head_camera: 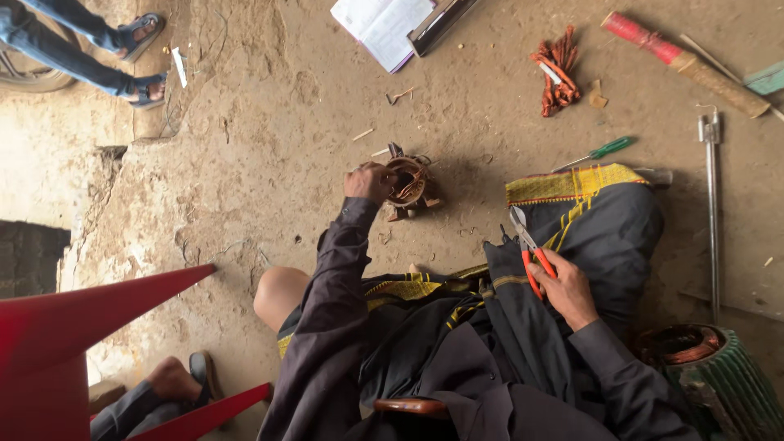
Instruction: The person sits on the floor and uses pliers to pull and adjust copper wires inside a cylindrical electrical component. They repeatedly grip, twist, and reposition the wires within the component's slots.
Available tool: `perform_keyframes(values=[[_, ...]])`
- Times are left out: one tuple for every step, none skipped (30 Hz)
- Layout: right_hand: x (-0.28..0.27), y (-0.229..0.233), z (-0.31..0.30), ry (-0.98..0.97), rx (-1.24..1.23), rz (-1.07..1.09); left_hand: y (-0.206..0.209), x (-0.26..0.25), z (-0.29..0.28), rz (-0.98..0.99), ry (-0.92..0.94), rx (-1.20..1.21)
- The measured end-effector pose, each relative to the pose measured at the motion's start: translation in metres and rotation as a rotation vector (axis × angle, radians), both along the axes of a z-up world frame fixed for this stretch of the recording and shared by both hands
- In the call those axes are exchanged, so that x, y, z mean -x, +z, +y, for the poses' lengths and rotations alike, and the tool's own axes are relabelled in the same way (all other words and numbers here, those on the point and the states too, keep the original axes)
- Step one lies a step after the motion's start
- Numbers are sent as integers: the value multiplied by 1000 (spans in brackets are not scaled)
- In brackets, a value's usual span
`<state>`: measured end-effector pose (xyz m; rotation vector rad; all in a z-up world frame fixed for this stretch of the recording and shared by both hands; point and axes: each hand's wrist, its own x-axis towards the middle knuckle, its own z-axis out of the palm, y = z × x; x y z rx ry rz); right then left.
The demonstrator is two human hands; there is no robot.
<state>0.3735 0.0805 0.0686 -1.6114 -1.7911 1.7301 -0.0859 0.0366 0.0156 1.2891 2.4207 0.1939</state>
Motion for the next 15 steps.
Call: perform_keyframes(values=[[2,2,2,13,-2,-10,5,-10,-3,93,-40,-40],[4,4,4,27,-3,-19,7,-19,-5,186,-82,-79],[5,6,4,24,24,-22,8,-29,-8,278,-126,-114],[4,7,4,21,52,-26,7,-36,-10,279,-113,-96],[6,7,4,17,80,-29,6,-40,-13,280,-101,-77],[7,7,4,21,63,-10,5,-43,-16,281,-90,-58],[5,6,4,19,45,10,2,-45,-18,263,-69,-84],[5,5,4,17,27,30,-1,-47,-19,246,-49,-110],[2,5,3,15,34,22,-5,-51,-23,224,-28,-132],[0,4,3,12,42,14,-9,-55,-27,220,-21,-160],[0,3,4,8,45,7,-12,-57,-28,216,-16,-194],[0,2,5,8,41,3,-14,-59,-29,213,-11,-228],[1,1,5,10,38,-2,-16,-59,-29,205,-11,-250],[2,1,5,11,34,-7,-16,-58,-29,197,-11,-272],[3,1,6,13,42,-21,-16,-58,-30,188,-8,-292]])
